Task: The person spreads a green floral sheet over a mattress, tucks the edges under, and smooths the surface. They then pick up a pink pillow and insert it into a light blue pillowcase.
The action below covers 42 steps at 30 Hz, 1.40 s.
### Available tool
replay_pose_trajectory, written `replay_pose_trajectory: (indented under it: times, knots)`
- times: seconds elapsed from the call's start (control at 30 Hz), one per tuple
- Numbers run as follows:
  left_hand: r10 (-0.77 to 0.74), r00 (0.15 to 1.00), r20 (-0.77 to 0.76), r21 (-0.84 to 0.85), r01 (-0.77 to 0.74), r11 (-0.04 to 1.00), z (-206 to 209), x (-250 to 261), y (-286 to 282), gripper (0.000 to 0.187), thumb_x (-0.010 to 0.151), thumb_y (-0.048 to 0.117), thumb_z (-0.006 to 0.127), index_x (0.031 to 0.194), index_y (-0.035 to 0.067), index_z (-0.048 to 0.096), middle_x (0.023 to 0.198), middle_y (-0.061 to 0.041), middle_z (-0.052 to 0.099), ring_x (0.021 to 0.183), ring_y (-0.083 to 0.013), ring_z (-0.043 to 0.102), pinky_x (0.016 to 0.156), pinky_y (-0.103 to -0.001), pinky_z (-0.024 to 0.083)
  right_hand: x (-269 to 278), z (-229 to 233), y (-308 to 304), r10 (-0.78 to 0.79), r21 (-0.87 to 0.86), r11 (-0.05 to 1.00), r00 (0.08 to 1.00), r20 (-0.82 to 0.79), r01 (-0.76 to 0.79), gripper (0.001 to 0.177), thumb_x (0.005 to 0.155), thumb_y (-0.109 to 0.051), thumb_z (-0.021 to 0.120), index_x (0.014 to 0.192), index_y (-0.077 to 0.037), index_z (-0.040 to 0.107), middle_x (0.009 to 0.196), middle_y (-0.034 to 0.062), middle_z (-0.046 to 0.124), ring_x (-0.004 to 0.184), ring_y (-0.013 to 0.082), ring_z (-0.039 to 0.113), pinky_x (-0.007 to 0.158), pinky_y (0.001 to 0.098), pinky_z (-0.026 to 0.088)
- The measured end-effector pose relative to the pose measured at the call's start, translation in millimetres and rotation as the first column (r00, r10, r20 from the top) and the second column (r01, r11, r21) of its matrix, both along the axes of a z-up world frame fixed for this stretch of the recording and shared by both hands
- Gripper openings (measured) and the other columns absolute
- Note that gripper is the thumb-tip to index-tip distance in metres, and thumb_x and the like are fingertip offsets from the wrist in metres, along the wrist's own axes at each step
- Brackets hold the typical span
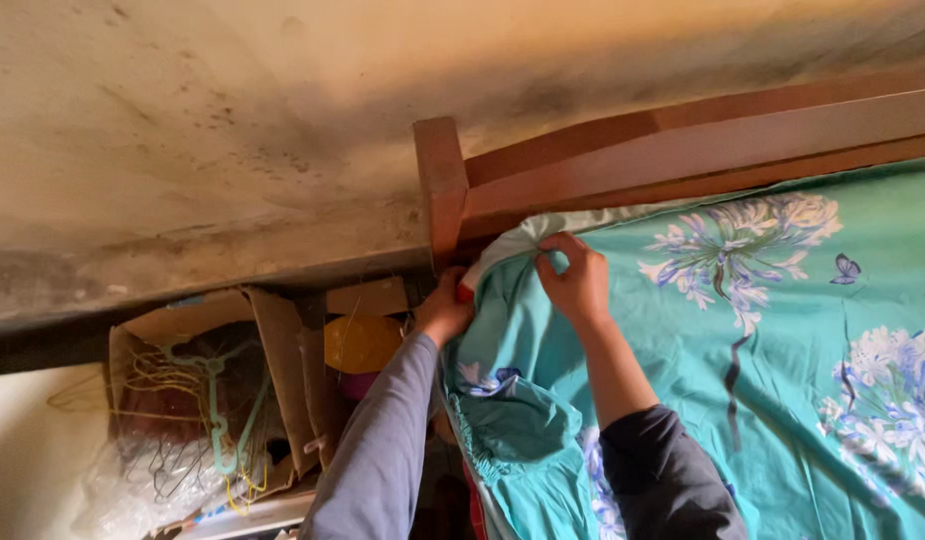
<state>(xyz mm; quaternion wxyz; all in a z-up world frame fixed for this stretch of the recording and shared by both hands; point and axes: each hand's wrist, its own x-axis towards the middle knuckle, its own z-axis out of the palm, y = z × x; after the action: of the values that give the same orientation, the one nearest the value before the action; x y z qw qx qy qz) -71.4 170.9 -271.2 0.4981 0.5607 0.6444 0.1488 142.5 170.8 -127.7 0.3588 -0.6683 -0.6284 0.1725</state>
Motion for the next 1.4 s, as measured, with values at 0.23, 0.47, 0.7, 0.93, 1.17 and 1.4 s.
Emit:
replay_pose_trajectory:
  times: [0.23,0.47,0.7,0.93,1.17,1.4]
  knots:
    - [-0.341,0.93,0.139,0.054,0.337,0.94,102.3,0.1,-64.8,0.056,0.08,0.045,0.075,0.129,0.018,0.067,0.124,-0.016,0.071,0.116,-0.0379,0.065,0.096,-0.044,0.052,21.0,21.9,-7.2,0.107,0.235,0.971,0.968,-0.228,-0.052,0.02,0.092,0.009,0.062,0.11,0.0,0.064,0.101,0.0117,0.069,0.097,0.0174,0.068,0.085,0.0309,0.053]
    - [-0.478,0.877,0.055,0.164,0.464,0.87,173.3,5.5,-120.0,0.057,0.075,0.04,0.077,0.122,0.011,0.067,0.109,-0.022,0.072,0.102,-0.0412,0.068,0.094,-0.05,0.05,0.7,26.4,4.7,0.031,-0.07,0.997,1.0,0.003,-0.03,0.015,0.086,0.001,0.066,0.099,-0.004,0.062,0.086,0.0157,0.069,0.074,0.0265,0.069,0.067,0.0355,0.053]
    - [-0.447,0.885,0.134,0.395,0.365,0.843,165.1,5.7,-161.1,0.038,0.081,0.027,0.07,0.111,0.004,0.07,0.096,-0.021,0.071,0.089,-0.0422,0.067,0.087,-0.051,0.05,-18.6,-20.4,22.9,0.385,-0.454,0.858,0.886,0.258,-0.241,0.009,0.082,-0.014,0.065,0.091,-0.013,0.063,0.089,0.0159,0.07,0.092,0.0411,0.067,0.078,0.0583,0.053]
    - [-0.474,0.873,0.113,0.412,0.393,0.822,161.2,1.4,-179.5,0.025,0.084,0.021,0.068,0.102,0.004,0.069,0.091,-0.019,0.071,0.086,-0.04,0.067,0.087,-0.052,0.048,-28.6,-119.0,49.3,0.342,-0.659,0.747,0.901,0.268,-0.087,0.019,0.087,-0.018,0.062,0.105,-0.019,0.068,0.122,0.0102,0.069,0.119,0.0372,0.06,0.098,0.0805,0.034]
    - [-0.357,0.919,0.17,0.455,0.248,0.855,144.8,-3.9,-180.1,0.036,0.079,0.012,0.068,0.113,0.005,0.061,0.093,-0.022,0.07,0.088,-0.0456,0.066,0.085,-0.054,0.051,-25.9,-169.7,36.0,0.755,-0.926,0.15,0.645,-0.119,-0.346,0.043,0.094,-0.05,0.059,0.125,-0.023,0.074,0.135,0.0069,0.069,0.126,0.0295,0.061,0.106,0.0425,0.046]
    - [-0.003,0.937,0.349,0.058,-0.019,0.998,152.0,-17.7,-139.4,0.086,0.084,0.012,0.066,0.153,0.009,0.014,0.112,-0.024,0.07,0.097,-0.0431,0.07,0.082,-0.046,0.056,1.5,-14.3,16.7,0.706,-0.91,0.341,0.704,0.082,-0.236,0.063,0.09,-0.072,0.05,0.127,-0.025,0.071,0.134,0.0069,0.068,0.13,0.0316,0.059,0.109,0.0598,0.038]
